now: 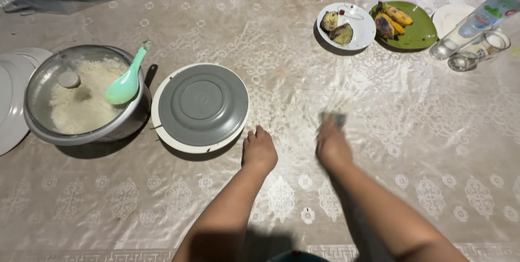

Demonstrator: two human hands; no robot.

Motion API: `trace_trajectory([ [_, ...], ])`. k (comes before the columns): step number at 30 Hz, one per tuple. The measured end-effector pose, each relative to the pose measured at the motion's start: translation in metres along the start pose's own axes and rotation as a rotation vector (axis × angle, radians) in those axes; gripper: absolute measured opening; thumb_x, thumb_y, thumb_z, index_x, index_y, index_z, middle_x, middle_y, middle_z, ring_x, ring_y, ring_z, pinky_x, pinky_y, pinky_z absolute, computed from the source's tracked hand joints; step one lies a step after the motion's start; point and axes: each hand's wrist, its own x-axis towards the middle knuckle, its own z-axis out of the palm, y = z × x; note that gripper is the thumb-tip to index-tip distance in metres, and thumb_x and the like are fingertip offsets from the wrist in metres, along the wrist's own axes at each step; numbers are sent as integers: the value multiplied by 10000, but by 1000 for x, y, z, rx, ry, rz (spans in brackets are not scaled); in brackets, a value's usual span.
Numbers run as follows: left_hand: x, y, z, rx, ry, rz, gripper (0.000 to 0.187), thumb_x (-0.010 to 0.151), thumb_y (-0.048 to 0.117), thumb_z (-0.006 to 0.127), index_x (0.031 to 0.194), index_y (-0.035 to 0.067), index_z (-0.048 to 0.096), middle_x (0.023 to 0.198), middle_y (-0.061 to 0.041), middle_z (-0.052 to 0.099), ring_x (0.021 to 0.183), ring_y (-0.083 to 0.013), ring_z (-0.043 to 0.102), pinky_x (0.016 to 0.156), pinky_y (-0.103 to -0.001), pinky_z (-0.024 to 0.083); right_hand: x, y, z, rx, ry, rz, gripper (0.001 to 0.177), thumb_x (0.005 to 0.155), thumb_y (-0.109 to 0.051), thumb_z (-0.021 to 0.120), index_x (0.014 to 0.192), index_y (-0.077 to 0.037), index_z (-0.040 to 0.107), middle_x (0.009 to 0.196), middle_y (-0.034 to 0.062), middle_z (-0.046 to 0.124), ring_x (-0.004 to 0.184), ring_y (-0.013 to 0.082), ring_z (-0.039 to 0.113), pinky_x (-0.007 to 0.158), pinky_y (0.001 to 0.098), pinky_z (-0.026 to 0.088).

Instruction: Clean the dining table with a rag.

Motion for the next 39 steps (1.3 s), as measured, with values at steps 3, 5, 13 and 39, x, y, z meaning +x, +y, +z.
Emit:
trace_trajectory([
  [3, -1, -1, -4, -17, 5, -5, 590, 936, 111, 522, 1486, -67, 401, 1640, -223, 243, 1479, -439, 281, 1206, -506, 253, -7, 5, -2, -297, -305, -25, 487, 1026, -261, 382, 1464, -62, 455, 1630, 173, 306, 1526, 354, 280, 1223, 529, 205],
  [5, -2, -4, 1, -12, 12, 2, 593, 930, 107, 521, 1486, -62, 401, 1644, -212, 241, 1480, -430, 282, 1205, -500, 254, 13, -11, -40, -147, -155, 100, 536, 1004, -207, 382, 1516, -50, 422, 1599, 236, 329, 1488, 399, 309, 1210, 526, 225],
  [13, -1, -15, 1, -49, 49, 28, 599, 929, 104, 487, 1503, -34, 389, 1638, -191, 255, 1486, -400, 271, 1205, -504, 236, 1, -51, 28, 231, 59, -262, 570, 951, -65, 368, 1471, 163, 414, 1566, 388, 323, 1474, 494, 268, 1225, 473, 207],
  [39, -12, -18, 6, -168, 91, 28, 638, 902, 74, 430, 1531, -15, 368, 1665, -145, 248, 1520, -351, 235, 1204, -531, 199, 242, -108, 122, 114, -371, -504, 613, 1011, -337, 476, 1557, -70, 401, 1610, 238, 320, 1524, 416, 252, 1214, 495, 235],
])
